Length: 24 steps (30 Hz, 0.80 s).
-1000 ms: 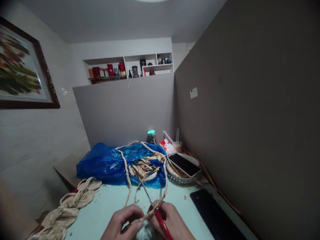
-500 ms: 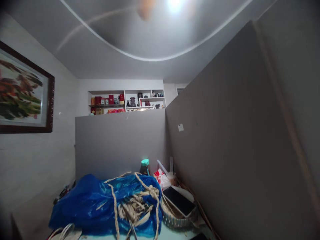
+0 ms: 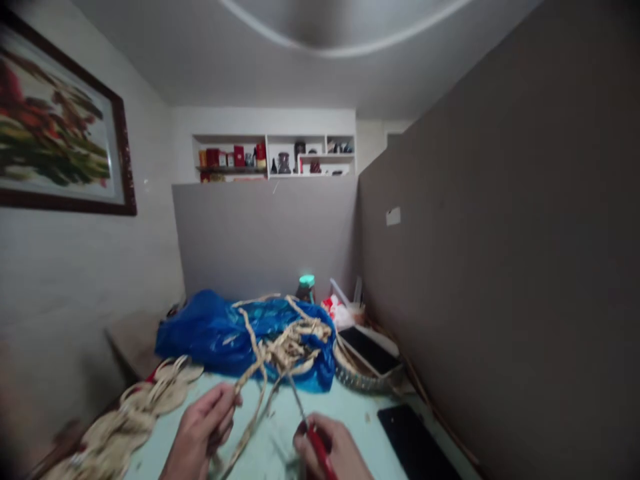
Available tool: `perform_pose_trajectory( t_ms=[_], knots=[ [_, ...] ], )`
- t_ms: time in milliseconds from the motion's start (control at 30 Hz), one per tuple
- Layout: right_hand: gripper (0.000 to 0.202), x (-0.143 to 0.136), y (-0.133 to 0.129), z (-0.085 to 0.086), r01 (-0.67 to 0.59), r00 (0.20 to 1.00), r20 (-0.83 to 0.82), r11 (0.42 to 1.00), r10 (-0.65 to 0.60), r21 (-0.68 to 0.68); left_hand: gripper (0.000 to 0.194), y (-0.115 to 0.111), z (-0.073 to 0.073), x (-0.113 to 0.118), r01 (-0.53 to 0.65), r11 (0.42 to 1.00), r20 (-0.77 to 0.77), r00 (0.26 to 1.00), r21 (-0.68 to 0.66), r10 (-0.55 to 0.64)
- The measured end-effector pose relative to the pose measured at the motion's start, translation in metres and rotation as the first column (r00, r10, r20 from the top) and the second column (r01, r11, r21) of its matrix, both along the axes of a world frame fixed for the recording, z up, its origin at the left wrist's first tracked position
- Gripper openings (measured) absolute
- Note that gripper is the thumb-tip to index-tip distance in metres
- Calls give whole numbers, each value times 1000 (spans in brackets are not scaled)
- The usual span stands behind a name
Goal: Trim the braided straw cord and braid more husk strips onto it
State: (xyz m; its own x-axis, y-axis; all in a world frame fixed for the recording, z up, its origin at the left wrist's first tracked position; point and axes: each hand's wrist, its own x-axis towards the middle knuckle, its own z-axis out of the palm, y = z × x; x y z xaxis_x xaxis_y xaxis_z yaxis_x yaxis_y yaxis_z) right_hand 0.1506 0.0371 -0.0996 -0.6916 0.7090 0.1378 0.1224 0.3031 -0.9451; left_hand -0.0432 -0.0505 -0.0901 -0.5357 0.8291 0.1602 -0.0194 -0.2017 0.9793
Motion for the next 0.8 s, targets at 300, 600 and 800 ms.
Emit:
perform_pose_trajectory(
  t_ms=[300, 600, 800],
  knots=[
    [41, 3, 9, -7, 147, 980, 130, 989, -148, 17, 29, -13, 12, 12, 26, 1000, 40, 999, 4, -26],
    [19, 9, 4, -15, 236, 962, 7, 848, -272, 474, 25, -23, 19, 28, -12, 997, 53, 998, -70, 15],
    [25, 15, -1, -5, 171, 983, -75, 669, -170, 723, 17, -25, 19, 34, 93, 994, 46, 995, -56, -91]
  ],
)
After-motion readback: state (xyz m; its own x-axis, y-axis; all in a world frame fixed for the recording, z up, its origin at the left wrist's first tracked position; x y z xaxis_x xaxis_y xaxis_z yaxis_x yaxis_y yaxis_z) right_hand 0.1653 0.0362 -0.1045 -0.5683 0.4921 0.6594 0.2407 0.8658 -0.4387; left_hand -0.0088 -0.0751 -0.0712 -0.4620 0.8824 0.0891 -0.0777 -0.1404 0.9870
